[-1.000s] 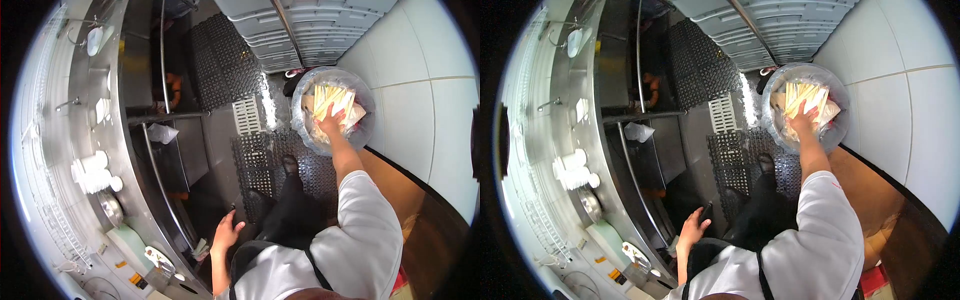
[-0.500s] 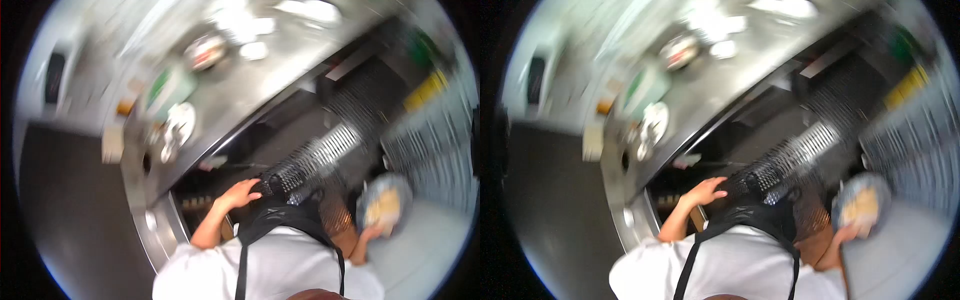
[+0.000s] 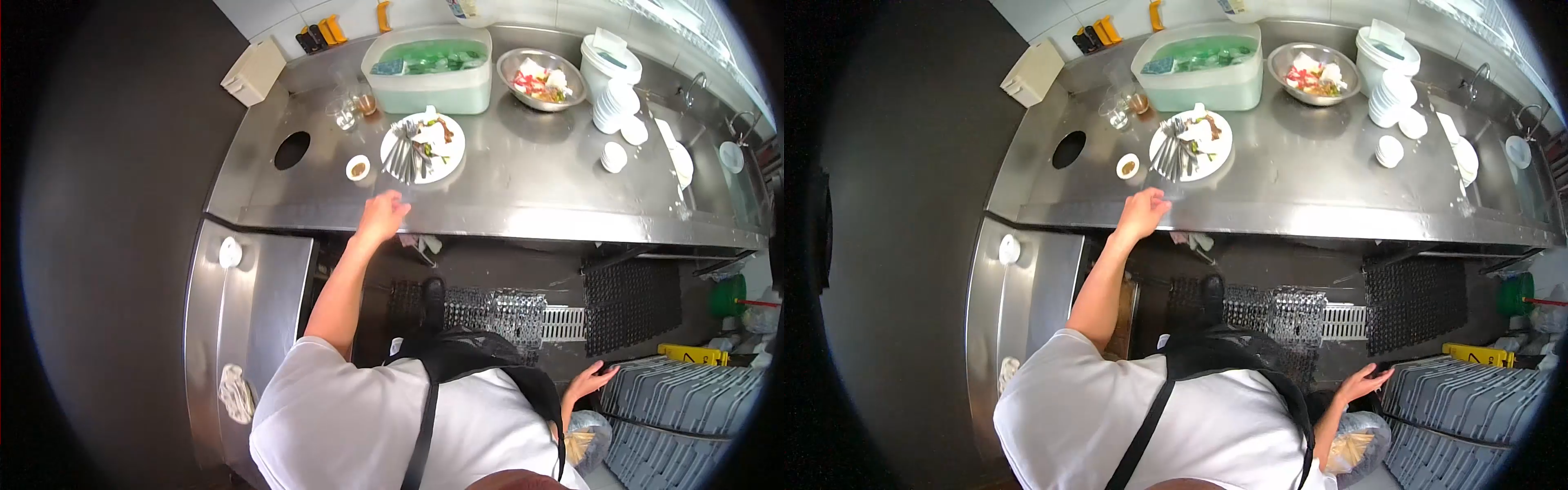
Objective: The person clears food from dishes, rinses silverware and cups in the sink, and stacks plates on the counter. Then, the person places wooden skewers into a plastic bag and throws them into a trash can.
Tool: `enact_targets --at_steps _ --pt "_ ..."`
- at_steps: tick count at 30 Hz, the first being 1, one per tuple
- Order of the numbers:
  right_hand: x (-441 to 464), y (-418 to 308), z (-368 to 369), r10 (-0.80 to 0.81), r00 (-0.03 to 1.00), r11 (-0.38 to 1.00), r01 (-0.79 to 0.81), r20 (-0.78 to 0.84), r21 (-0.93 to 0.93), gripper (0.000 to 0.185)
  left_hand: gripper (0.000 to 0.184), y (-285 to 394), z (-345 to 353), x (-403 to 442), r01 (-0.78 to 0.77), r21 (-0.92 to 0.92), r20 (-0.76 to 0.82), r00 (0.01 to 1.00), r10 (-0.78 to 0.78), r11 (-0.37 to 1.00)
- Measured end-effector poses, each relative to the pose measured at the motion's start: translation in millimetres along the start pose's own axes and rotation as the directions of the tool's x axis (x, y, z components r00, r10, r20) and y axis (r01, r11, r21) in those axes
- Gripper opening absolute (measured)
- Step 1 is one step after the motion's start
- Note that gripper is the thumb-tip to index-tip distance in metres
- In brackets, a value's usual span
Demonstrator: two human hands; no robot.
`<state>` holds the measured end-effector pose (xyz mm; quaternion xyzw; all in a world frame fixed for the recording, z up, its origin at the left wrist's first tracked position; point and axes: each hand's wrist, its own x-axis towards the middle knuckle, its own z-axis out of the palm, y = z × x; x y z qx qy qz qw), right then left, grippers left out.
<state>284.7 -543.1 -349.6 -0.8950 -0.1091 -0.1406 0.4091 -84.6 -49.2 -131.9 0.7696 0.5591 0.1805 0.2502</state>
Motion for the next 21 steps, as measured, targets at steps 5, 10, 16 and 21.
enact_targets --at_steps 5,10,16,21 --pt "16 -130 62 0.026 0.998 0.971 -0.012 -0.055 0.237 0.052 0.047 -23 10 155 0.201 0.185 -0.069 0.979 -0.192 0.962" --pt "18 -257 100 -0.170 0.984 0.917 0.140 0.047 0.373 0.059 0.074 4 12 191 0.213 0.360 0.118 0.955 -0.271 0.908" --pt "40 -287 129 -0.200 0.969 0.909 0.128 0.144 0.398 0.060 0.069 -15 32 201 0.262 0.264 0.124 0.945 -0.302 0.928" --pt "80 -294 171 -0.113 0.957 0.830 -0.057 0.267 0.555 0.064 0.054 -22 38 214 0.327 0.221 0.128 0.924 -0.360 0.919"
